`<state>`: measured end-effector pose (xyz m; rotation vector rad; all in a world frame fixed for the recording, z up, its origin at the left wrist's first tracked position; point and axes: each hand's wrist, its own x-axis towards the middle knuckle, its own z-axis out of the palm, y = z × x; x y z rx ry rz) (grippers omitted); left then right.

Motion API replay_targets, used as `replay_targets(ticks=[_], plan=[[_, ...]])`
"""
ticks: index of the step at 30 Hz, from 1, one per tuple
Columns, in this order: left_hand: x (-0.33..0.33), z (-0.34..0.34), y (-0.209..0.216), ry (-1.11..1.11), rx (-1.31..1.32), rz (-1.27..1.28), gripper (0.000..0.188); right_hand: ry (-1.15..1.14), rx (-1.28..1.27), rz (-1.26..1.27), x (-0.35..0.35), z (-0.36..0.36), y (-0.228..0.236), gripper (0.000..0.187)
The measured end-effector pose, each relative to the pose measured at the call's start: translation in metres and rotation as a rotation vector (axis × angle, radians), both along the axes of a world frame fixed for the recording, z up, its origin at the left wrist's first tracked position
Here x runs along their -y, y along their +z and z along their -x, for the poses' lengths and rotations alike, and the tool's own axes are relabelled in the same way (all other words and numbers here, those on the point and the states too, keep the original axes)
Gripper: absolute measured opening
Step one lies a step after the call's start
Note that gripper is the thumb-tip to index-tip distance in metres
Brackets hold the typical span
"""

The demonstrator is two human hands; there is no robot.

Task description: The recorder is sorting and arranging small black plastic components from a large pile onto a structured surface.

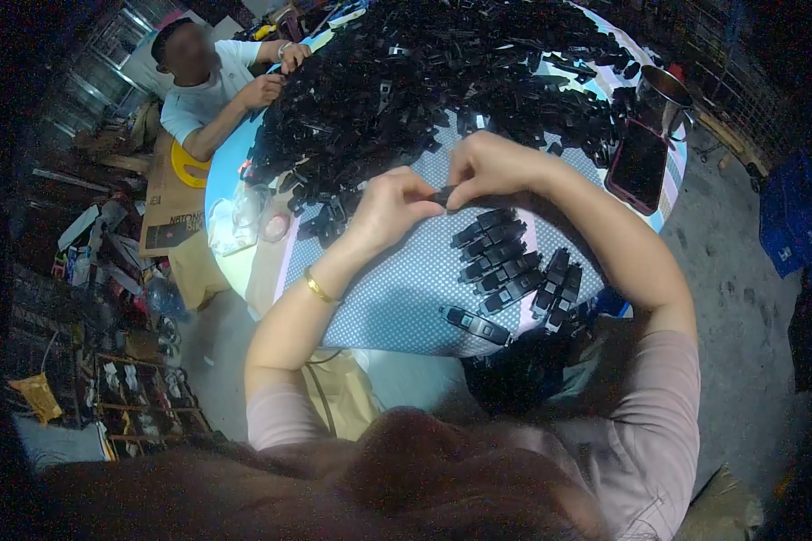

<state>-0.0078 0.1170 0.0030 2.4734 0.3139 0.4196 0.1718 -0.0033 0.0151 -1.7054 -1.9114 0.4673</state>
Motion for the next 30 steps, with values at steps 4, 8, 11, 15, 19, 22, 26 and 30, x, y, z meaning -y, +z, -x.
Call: replay_targets(ticks=[4,8,11,15,19,22,26,30], plan=[[0.006,-0.006,-0.010,-0.269,0.103,0.059,0.024,-0.315,-0.039,-0.291,-0.017,-0.043,-0.009,0.026],[0.005,-0.010,-0.009,-0.396,0.085,-0.039,0.026,-0.719,0.586,-0.564,-0.034,-0.095,-0.035,0.034],[0.004,-0.008,-0.011,-0.500,0.208,-0.108,0.026,-0.720,0.423,-0.393,-0.039,-0.100,-0.041,0.033],[0.005,-0.008,-0.010,-0.463,0.145,0.015,0.025,-0.698,0.540,-0.383,-0.025,-0.072,-0.018,0.031],[0.000,-0.010,-0.008,-0.126,0.258,0.098,0.045,-0.546,0.355,-0.510,-0.015,-0.048,0.005,0.034],[-0.004,-0.011,-0.004,0.065,0.417,0.212,0.053,-0.202,-0.138,-0.335,-0.006,-0.015,0.008,0.034],[-0.005,-0.009,-0.011,-0.004,0.183,0.061,0.024,-0.044,-0.190,-0.046,-0.007,-0.009,-0.001,0.027],[0.001,-0.009,-0.009,-0.033,0.153,0.076,0.022,-0.331,0.419,-0.426,-0.008,-0.022,-0.012,0.028]])
